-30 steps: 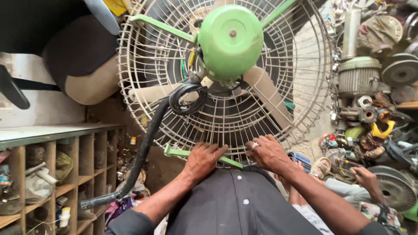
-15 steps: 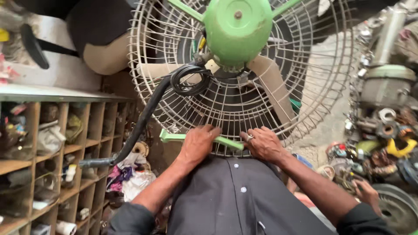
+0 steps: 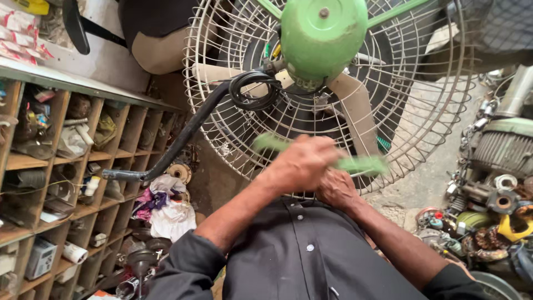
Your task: The person uses a screwdriver to tighten screws on the motor housing of a green pedestal fan. They then reattach the fan's metal cage and secure the green plastic support arms to the motor housing.
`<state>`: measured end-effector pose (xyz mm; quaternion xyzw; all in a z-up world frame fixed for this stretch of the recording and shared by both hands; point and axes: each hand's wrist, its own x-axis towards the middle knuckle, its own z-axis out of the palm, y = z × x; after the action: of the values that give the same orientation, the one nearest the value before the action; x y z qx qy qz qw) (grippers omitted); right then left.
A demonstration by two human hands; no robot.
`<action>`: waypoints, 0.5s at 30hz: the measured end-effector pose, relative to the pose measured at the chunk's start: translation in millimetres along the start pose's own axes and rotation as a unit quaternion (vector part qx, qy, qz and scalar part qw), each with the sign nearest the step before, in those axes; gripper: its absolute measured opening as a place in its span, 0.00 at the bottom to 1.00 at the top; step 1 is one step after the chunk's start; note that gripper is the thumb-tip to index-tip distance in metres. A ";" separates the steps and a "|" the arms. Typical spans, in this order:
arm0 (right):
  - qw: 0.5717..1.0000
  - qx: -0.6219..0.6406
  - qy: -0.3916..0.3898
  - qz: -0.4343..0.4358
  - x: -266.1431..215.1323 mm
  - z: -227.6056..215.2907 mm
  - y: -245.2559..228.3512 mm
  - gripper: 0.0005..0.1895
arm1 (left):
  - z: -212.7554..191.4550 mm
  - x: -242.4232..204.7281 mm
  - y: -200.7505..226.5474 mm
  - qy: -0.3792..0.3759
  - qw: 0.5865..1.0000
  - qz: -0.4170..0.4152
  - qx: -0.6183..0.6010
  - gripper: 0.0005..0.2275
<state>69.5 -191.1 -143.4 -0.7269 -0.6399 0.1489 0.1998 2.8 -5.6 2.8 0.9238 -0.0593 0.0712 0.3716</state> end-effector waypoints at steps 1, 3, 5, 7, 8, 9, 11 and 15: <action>0.996 0.066 0.062 -0.023 -0.7 3.7 -0.1 0.13 | 2.6 3.1 4.4 -0.010 0.999 0.032 -0.008 0.11; 0.988 0.088 0.117 -0.046 1.4 7.4 2.1 0.20 | 5.3 10.3 4.0 -0.013 0.996 0.082 -0.016 0.12; 0.994 0.004 0.105 -0.042 3.2 7.7 -0.4 0.21 | 6.1 14.2 -4.8 -0.002 0.993 0.115 -0.016 0.12; 0.999 -0.004 0.037 -0.003 4.0 2.6 -0.8 0.17 | 6.2 12.9 -20.4 0.018 0.991 0.131 0.008 0.09; 1.000 -0.007 0.003 0.019 2.2 0.7 -3.1 0.16 | 7.6 8.4 -28.4 0.026 0.990 0.140 0.019 0.08; 0.999 0.016 0.018 0.022 0.2 -1.6 -4.4 0.17 | 9.4 0.7 -35.5 0.029 0.990 0.132 0.036 0.07; 0.996 0.057 0.057 0.030 0.8 -7.0 -4.7 0.19 | 8.5 -13.4 -50.5 0.033 0.989 0.125 0.073 0.05; 1.000 -0.009 0.020 0.001 6.0 -16.6 -10.5 0.11 | 5.2 -34.4 -65.2 -0.015 0.980 0.166 0.110 0.06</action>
<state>69.0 -185.8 -123.6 -0.7322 -0.6363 0.1289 0.2059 -20.0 39.4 -51.1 0.9372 -0.2095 0.1240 0.2498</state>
